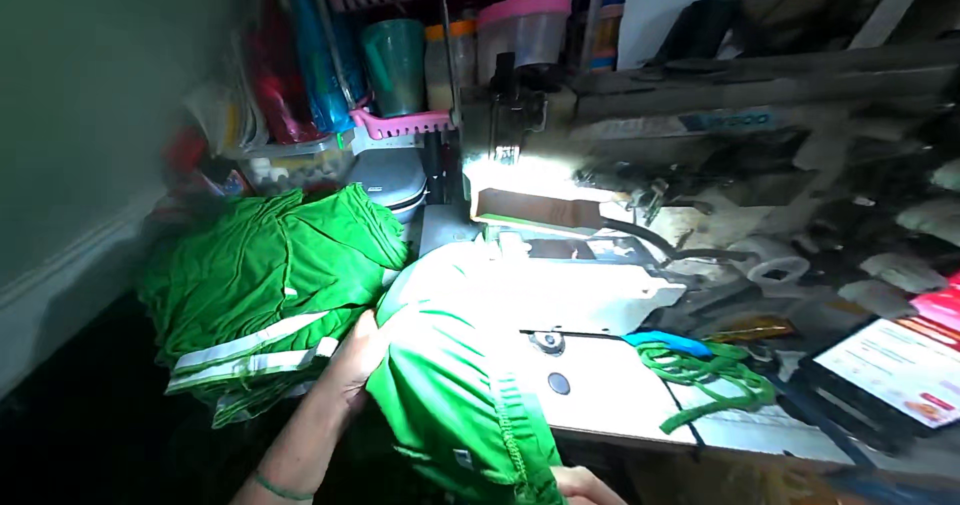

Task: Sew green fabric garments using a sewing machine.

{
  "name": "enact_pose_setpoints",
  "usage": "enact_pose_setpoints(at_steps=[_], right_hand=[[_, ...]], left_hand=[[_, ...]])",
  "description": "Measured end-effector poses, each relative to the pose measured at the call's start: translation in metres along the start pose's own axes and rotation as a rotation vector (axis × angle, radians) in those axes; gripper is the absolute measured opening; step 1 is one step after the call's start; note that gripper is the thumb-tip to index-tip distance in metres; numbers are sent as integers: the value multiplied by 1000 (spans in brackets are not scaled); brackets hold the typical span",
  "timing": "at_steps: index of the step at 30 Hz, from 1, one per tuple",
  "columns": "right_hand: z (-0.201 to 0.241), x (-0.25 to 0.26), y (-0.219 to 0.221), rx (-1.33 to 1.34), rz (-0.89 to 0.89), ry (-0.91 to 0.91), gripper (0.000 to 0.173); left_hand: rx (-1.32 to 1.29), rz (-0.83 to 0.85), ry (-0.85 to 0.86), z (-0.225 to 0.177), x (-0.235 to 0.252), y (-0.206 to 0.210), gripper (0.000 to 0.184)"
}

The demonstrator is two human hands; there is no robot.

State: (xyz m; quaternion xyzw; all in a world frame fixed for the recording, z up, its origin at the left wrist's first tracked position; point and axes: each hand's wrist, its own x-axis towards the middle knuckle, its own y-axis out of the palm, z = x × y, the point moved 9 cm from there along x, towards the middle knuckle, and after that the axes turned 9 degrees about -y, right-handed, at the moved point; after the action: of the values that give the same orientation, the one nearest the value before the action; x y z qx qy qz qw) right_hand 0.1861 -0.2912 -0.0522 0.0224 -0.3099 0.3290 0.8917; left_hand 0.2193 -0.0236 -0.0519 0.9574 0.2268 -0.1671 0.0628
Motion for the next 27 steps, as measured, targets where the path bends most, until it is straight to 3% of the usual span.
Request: enact_pose_setpoints(at_steps=[7, 11, 15, 19, 21, 24, 25, 27], right_hand=[[-37, 15, -14, -206, -83, 90, 26], [-68, 33, -20, -229, -180, 104, 24], [-95, 60, -26, -324, -241, 196, 21], [-110, 91, -31, -341, -208, 268, 28], [-113, 101, -33, -266, -208, 292, 29], [-108, 105, -34, -161, -225, 296, 27], [-104, 103, -33, -131, -213, 302, 25], [-93, 93, -29, -146, -171, 303, 26]], left_hand=[[727, -82, 410, -62, 46, 19, 18], [942, -151, 435, -90, 76, 33, 23], [1031, -121, 396, -117, 58, 53, 24], [1151, -333, 555, -118, 120, 51, 24], [1051, -299, 640, -118, 95, 48, 33], [1060, -42, 845, -89, 18, 68, 77], [1182, -16, 977, -71, 5, 83, 76], [1305, -14, 1309, -43, -21, 103, 39]])
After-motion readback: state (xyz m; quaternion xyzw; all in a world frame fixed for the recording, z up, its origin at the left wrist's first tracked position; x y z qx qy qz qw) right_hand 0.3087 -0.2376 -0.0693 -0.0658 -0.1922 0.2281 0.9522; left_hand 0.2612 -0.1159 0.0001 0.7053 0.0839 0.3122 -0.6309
